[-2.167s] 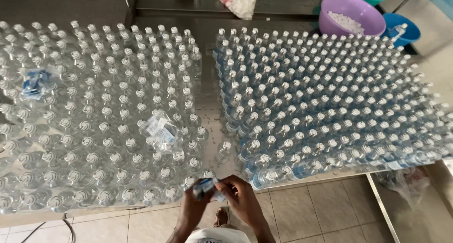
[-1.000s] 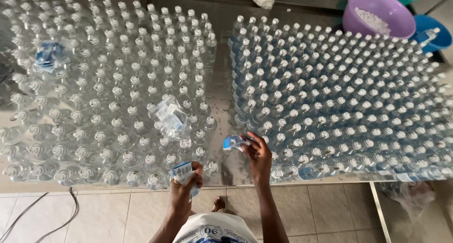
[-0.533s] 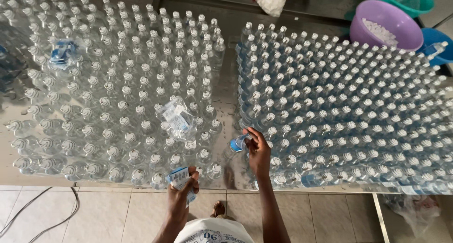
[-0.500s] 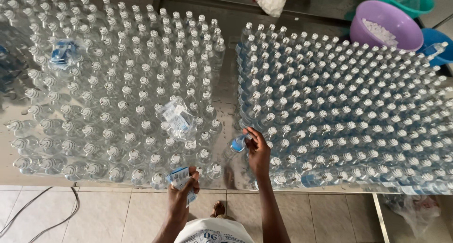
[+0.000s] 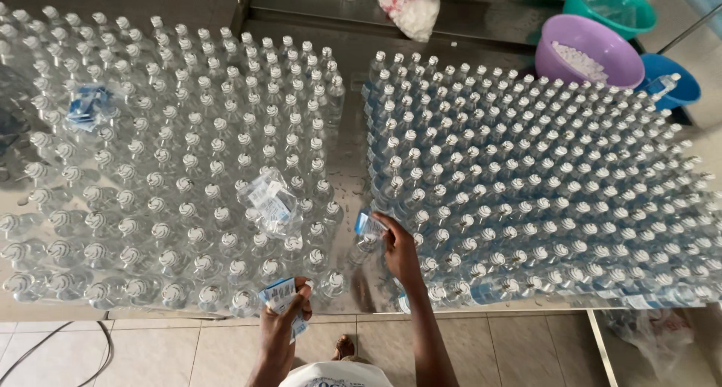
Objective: The person applies labels to the caps of numerous clear plastic bottles arranged on a table. They pick up each bottle, affix a label to the cap, and place it back in its position.
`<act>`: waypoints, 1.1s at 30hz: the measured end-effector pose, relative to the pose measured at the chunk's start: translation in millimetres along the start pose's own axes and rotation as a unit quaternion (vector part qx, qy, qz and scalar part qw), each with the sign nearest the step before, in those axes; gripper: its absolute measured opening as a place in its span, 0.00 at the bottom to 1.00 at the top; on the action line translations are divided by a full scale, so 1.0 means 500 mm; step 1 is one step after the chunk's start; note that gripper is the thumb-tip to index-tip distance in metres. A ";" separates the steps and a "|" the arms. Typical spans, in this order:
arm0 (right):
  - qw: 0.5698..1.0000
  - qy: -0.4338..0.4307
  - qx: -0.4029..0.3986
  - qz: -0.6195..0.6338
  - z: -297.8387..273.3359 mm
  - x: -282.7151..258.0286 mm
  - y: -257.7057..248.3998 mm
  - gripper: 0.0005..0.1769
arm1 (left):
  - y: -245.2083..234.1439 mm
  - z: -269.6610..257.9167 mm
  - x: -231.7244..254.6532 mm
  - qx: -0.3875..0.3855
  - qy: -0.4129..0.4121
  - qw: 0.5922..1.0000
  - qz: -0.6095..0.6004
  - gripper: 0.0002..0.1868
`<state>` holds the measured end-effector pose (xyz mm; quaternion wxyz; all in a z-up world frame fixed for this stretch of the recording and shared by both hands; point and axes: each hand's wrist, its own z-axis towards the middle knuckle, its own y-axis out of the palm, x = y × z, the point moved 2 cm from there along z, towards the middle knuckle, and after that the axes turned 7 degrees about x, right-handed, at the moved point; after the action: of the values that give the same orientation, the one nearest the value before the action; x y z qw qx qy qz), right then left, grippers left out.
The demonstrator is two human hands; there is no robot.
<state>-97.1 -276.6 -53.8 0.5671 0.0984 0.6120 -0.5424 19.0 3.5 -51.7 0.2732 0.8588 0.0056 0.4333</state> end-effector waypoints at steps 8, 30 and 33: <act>0.999 -0.003 -0.037 0.011 -0.037 -0.026 -0.012 0.25 | -0.024 0.022 -0.027 0.040 -0.015 0.999 0.008 0.20; 0.999 0.003 -0.029 -0.030 -0.078 0.046 0.052 0.62 | -0.054 0.010 -0.020 0.031 -0.018 0.999 -0.034 0.19; 0.997 0.074 -0.029 0.022 -0.083 0.040 0.066 0.65 | -0.063 0.006 -0.014 0.024 -0.017 0.999 -0.045 0.20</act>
<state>-103.9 -241.1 -97.5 0.5348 0.1351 0.6650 -0.5035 24.1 27.0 -73.4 0.2718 0.8711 0.0499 0.4060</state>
